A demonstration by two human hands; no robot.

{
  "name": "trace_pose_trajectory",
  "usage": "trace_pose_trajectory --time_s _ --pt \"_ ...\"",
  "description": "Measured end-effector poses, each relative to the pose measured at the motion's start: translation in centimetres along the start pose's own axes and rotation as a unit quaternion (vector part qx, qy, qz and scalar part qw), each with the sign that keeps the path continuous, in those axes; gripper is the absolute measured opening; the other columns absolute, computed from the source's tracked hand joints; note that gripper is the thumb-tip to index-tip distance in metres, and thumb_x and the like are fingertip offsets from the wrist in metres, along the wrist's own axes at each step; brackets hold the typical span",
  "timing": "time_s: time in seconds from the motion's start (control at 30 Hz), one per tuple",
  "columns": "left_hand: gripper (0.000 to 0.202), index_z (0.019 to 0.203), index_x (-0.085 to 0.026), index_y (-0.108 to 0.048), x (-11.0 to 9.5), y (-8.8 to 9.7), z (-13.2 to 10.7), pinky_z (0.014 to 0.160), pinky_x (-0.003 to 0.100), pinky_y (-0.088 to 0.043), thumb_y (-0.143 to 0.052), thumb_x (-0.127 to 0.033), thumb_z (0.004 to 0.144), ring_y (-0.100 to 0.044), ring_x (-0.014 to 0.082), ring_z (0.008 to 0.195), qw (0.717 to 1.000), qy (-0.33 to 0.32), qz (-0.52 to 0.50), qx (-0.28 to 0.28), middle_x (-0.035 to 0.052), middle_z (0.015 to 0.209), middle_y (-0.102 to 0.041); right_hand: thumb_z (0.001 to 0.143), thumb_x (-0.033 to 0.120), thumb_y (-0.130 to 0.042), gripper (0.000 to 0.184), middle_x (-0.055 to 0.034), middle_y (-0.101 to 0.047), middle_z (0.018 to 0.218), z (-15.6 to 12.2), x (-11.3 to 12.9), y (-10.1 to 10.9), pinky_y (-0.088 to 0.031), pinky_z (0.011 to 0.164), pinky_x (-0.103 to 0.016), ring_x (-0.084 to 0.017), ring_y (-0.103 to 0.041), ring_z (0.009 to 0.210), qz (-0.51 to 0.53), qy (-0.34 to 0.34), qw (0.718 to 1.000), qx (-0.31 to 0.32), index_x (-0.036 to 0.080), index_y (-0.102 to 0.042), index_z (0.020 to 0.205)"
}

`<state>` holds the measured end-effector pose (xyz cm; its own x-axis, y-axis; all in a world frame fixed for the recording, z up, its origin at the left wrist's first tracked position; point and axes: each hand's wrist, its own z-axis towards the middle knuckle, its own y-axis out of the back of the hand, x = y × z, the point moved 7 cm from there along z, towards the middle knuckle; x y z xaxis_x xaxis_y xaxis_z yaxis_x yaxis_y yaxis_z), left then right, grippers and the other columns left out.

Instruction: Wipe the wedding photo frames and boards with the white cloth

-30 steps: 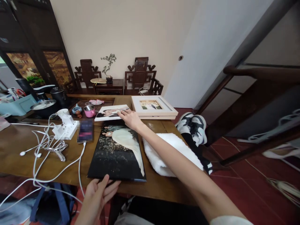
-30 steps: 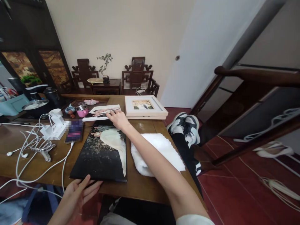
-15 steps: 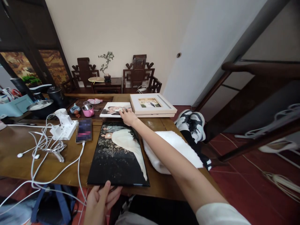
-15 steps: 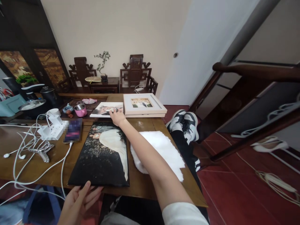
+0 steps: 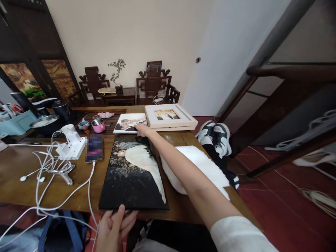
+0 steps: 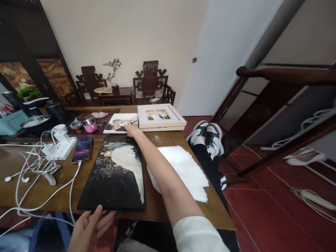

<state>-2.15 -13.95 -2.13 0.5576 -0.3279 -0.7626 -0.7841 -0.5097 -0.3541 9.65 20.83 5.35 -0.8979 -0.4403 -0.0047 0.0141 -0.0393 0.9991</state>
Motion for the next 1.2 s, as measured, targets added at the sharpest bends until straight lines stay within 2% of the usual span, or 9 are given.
trace_pose_trajectory --time_s 0.13,0.23,0.33,0.43,0.57,0.7,0.87,0.97,1.2 --pt "0.042 0.087 -0.018 -0.054 0.1 0.2 0.1 0.084 0.042 -0.059 -0.086 -0.02 0.061 -0.07 0.036 0.091 1.0 0.001 0.002 -0.005 0.0082 0.082 -0.075 0.092 0.035 -0.058 0.034 -0.0088 -0.058 0.122 -1.2 0.2 1.6 -0.053 0.084 -0.044 -0.022 -0.061 0.101 0.042 0.01 0.998 -0.045 0.018 -0.056 0.122" --pt "0.043 0.089 -0.017 -0.055 0.2 0.3 0.2 0.084 0.043 -0.059 -0.087 -0.02 0.06 -0.07 0.0362 0.091 1.0 -0.004 0.002 -0.001 0.0088 0.085 -0.075 0.092 0.033 -0.059 0.035 -0.0097 -0.058 0.124 -4.0 0.9 4.8 -0.052 0.086 -0.045 -0.023 -0.06 0.104 0.085 0.037 0.991 -0.101 0.017 -0.055 0.123" --pt "0.04 0.09 -0.017 -0.055 0.3 0.5 0.6 0.083 0.042 -0.06 -0.085 -0.017 0.062 -0.071 0.0352 0.089 1.0 -0.005 0.002 -0.001 0.0075 0.085 -0.075 0.094 0.02 -0.052 0.038 -0.0149 -0.055 0.136 -9.5 1.2 8.9 -0.044 0.102 -0.039 -0.024 -0.052 0.123 0.134 0.072 0.976 -0.158 0.013 -0.052 0.131" --pt "0.026 0.079 -0.015 -0.055 0.6 0.9 1.0 0.079 0.041 -0.061 -0.079 -0.016 0.071 -0.072 0.034 0.084 1.0 0.013 0.002 -0.01 0.0082 0.078 -0.075 0.097 0.021 -0.044 0.034 -0.0081 -0.061 0.132 -17.3 0.7 11.0 -0.046 0.1 -0.032 -0.02 -0.057 0.119 0.174 0.095 0.96 -0.196 0.017 -0.056 0.129" --pt "0.021 0.07 -0.013 -0.053 0.5 1.1 1.2 0.075 0.04 -0.062 -0.072 -0.012 0.079 -0.073 0.0329 0.078 0.999 0.024 0.013 -0.02 0.0092 0.069 -0.072 0.095 0.028 -0.047 0.025 -0.0027 -0.075 0.095 -27.2 -1.3 8.8 -0.058 0.071 -0.039 -0.024 -0.071 0.08 0.211 0.05 0.949 -0.23 0.028 -0.065 0.112" --pt "0.017 0.074 -0.012 -0.055 -0.4 0.5 1.0 0.075 0.04 -0.062 -0.07 -0.01 0.08 -0.073 0.0335 0.081 1.0 0.021 0.014 -0.006 0.0109 0.072 -0.073 0.091 0.024 -0.05 0.026 -0.0094 -0.07 0.099 -32.7 -1.7 5.5 -0.057 0.077 -0.045 -0.029 -0.066 0.096 0.194 0.054 0.944 -0.263 0.03 -0.06 0.115" --pt "0.021 0.073 -0.013 -0.05 -2.1 -0.5 1.3 0.077 0.044 -0.062 -0.068 -0.008 0.081 -0.072 0.0346 0.081 1.0 0.001 0.017 -0.009 0.0102 0.075 -0.072 0.088 0.021 -0.056 0.018 -0.0153 -0.052 0.135 -34.2 -0.6 3.7 -0.049 0.1 -0.051 -0.032 -0.043 0.132 0.146 0.094 0.953 -0.248 0.027 -0.061 0.104" --pt "0.024 0.07 -0.014 -0.046 -2.9 -1.4 1.6 0.078 0.044 -0.061 -0.062 -0.008 0.086 -0.072 0.0353 0.084 1.0 -0.001 0.007 0.01 0.0106 0.075 -0.071 0.09 0.022 -0.055 0.015 -0.0155 -0.046 0.143 -33.9 -0.2 2.9 -0.038 0.109 -0.055 -0.033 -0.032 0.139 0.096 0.111 0.961 -0.235 0.021 -0.062 0.103" --pt "0.028 0.066 -0.014 -0.043 -4.5 -3.2 2.6 0.081 0.043 -0.06 -0.053 -0.01 0.092 -0.071 0.0348 0.087 0.999 -0.012 0.012 0.041 0.0125 0.076 -0.071 0.091 0.031 -0.055 0.018 -0.013 -0.053 0.139 -32.8 -0.4 1.0 -0.033 0.108 -0.061 -0.037 -0.037 0.135 -0.005 0.084 0.97 -0.226 0.019 -0.066 0.099"
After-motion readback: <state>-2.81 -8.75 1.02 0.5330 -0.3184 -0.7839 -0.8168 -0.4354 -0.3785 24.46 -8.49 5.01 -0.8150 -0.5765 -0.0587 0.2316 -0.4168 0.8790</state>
